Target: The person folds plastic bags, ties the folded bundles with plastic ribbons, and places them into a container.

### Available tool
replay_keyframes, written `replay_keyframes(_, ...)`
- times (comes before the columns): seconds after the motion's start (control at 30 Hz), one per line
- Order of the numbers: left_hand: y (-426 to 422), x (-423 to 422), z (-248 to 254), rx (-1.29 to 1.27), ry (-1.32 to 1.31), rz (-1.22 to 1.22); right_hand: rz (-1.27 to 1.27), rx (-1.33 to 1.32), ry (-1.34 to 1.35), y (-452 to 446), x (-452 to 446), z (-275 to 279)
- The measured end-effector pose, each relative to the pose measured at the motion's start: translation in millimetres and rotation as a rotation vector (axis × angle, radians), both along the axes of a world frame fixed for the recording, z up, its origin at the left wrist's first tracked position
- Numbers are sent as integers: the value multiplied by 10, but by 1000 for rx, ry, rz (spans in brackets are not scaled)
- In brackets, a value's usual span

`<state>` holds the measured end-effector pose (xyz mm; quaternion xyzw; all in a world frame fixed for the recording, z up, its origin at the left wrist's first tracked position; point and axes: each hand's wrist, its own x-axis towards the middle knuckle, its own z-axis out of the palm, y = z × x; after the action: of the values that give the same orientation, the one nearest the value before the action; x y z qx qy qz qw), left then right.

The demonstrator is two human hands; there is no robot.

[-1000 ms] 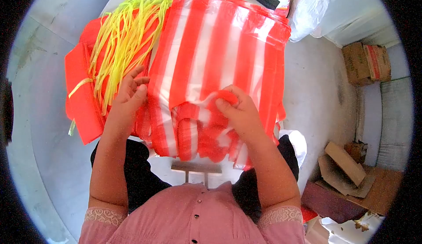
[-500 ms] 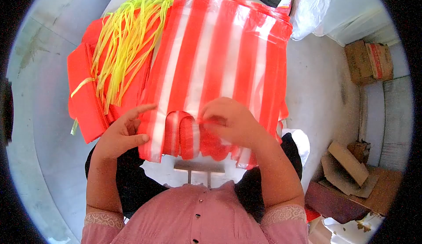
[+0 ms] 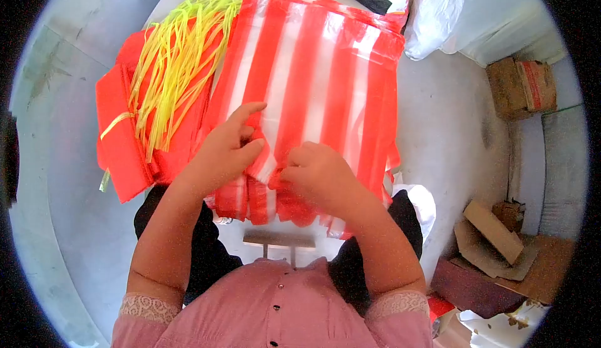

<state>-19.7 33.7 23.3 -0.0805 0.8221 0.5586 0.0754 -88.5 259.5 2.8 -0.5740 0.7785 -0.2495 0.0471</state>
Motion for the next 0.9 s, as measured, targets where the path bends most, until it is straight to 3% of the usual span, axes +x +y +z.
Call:
replay_keyframes(0.1, 113, -111, -122, 117, -25, 9, 1, -27, 86, 11, 53, 22)
replay_keyframes(0.2, 168, -126, 40, 424, -228, 108, 17, -15, 150, 56, 77, 52)
replay_keyframes(0.3, 150, -123, -35, 383, -88, 121, 11, -31, 147, 83, 91, 74)
replay_keyframes(0.4, 112, -119, -188, -457, 436, -13, -14, -36, 180, 85, 93, 57)
replay_keyframes(0.5, 172, -150, -244, -559, 469, -172, -55, -89, 129, 58, 80, 50)
replay_keyframes(0.6, 222, -183, -277, -467, 428, -309, -122, -104, 47, 52, 80, 19)
replay_keyframes(0.7, 191, -207, -286, -417, 374, -332, -241, -151, -110, 38, 58, 49)
replay_keyframes(0.9, 91, -156, -237, -262, 374, -299, -386, -203, -178, 23, -34, -58)
